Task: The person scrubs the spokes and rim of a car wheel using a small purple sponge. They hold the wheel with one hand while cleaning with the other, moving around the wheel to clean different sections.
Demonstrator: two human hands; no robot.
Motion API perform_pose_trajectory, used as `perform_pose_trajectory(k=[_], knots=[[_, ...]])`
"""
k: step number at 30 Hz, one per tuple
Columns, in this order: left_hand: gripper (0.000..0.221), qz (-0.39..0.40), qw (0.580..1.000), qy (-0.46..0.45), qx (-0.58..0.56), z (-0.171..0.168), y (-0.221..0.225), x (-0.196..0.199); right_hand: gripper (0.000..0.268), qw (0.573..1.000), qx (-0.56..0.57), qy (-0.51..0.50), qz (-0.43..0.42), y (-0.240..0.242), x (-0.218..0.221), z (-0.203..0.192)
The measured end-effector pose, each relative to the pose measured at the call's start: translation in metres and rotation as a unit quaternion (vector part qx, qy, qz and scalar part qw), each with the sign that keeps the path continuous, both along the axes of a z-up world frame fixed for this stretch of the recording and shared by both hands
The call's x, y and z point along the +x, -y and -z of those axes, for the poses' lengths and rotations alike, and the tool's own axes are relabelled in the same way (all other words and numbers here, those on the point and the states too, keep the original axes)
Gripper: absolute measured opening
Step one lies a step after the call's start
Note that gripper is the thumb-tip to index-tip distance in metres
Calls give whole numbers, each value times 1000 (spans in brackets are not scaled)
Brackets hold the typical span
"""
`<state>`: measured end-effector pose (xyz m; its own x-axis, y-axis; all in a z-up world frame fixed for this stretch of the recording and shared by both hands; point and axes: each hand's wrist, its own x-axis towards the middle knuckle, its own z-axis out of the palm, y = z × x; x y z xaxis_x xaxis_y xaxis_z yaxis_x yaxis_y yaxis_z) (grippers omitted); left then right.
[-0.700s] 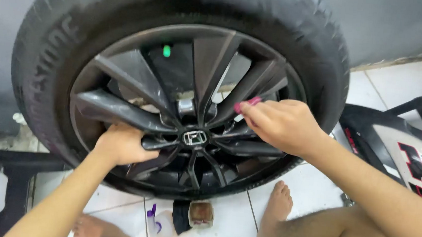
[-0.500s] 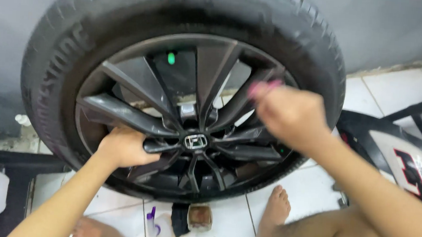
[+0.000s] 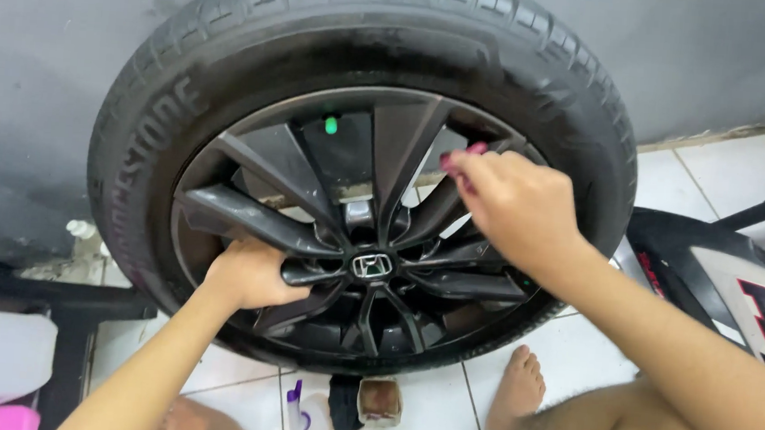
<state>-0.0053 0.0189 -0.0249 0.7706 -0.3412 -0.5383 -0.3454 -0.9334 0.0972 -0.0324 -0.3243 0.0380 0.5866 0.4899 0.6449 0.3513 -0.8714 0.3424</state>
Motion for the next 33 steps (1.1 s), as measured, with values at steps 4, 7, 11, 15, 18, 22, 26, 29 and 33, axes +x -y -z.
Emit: perform_pose_trajectory(k=[4,7,11,15,18,22,26,29,33], knots=[[106,5,1000,4,0,3,-1,-2,6,997,61,-33,-31,-25,-12,23],[98,-11,1000,-4,6,-5,3,-3,7,996,1,-79,-40,-39,-19,35],[98,-3,1000,-5,26,0,-2,-8,7,998,-19,-65,-9,-26,-14,28],[101,-11,1000,-2,-3,-11,4,-6,11,989,17,-132,-61,-30,-20,32],[100,-10,1000,-10,-13,-2,4,-1,11,990,2,-127,-58,-33,-28,30],[99,1,1000,-5,-9,-23,13,-4,11,998,18,-67,10,-3,-13,5],[76,-3,998,40,-54,3,0,-1,24,989,78,-126,-26,15,-20,1],[63,13,985,103,-135,37,-13,9,23,984,130,-111,-41,34,-18,7],[59,83,947,205,-233,54,-19,8,16,985,145,-91,31,42,-24,29]])
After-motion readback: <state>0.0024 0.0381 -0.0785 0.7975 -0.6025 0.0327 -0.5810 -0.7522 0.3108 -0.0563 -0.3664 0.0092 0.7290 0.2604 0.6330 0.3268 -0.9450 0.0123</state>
